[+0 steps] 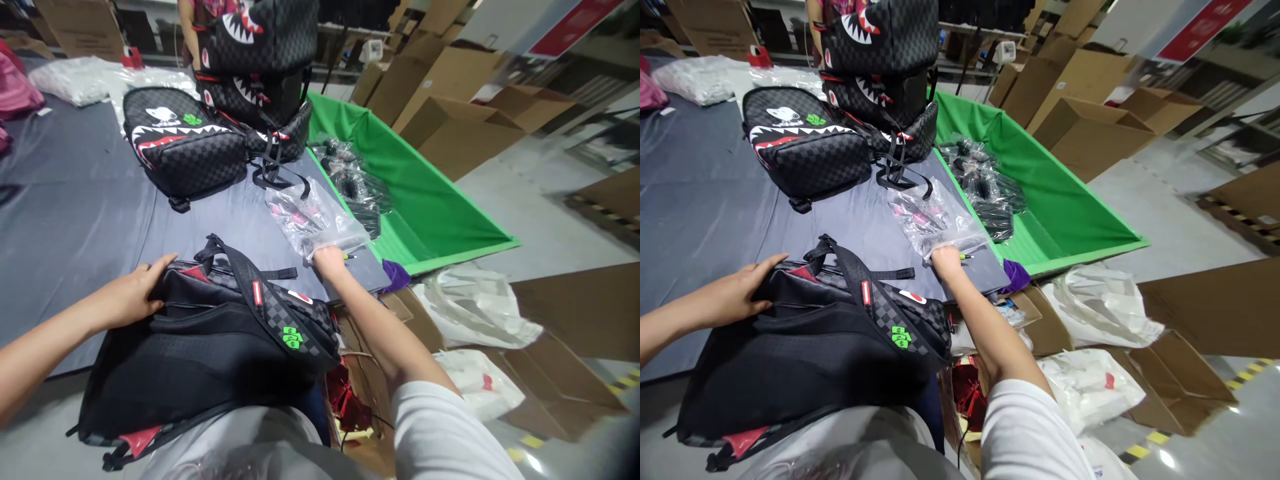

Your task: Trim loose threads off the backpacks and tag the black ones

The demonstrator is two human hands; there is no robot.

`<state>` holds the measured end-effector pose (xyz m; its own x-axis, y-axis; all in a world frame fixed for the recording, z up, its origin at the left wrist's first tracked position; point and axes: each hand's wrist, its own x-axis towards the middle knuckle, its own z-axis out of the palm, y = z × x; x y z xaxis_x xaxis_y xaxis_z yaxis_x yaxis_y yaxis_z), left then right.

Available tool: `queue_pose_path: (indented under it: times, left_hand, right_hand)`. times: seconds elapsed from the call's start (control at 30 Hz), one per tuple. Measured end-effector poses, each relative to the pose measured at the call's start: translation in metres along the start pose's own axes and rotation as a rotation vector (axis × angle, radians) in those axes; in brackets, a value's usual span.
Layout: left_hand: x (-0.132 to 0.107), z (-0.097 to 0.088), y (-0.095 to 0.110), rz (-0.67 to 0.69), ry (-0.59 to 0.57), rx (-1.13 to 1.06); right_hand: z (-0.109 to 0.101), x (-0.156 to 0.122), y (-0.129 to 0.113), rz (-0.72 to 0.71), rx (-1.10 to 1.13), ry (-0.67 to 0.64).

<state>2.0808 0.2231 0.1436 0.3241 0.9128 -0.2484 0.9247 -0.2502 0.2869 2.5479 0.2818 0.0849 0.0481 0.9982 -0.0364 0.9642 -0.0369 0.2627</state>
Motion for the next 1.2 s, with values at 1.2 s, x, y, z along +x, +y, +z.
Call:
queue_pose_path:
  times: [1.2]
  left_hand:
    - [-0.099, 0.070, -0.008, -0.060, 0.395, -0.579]
  right_hand:
    - [-0.146, -0.119, -0.213, -0.688, 0.320, -0.110]
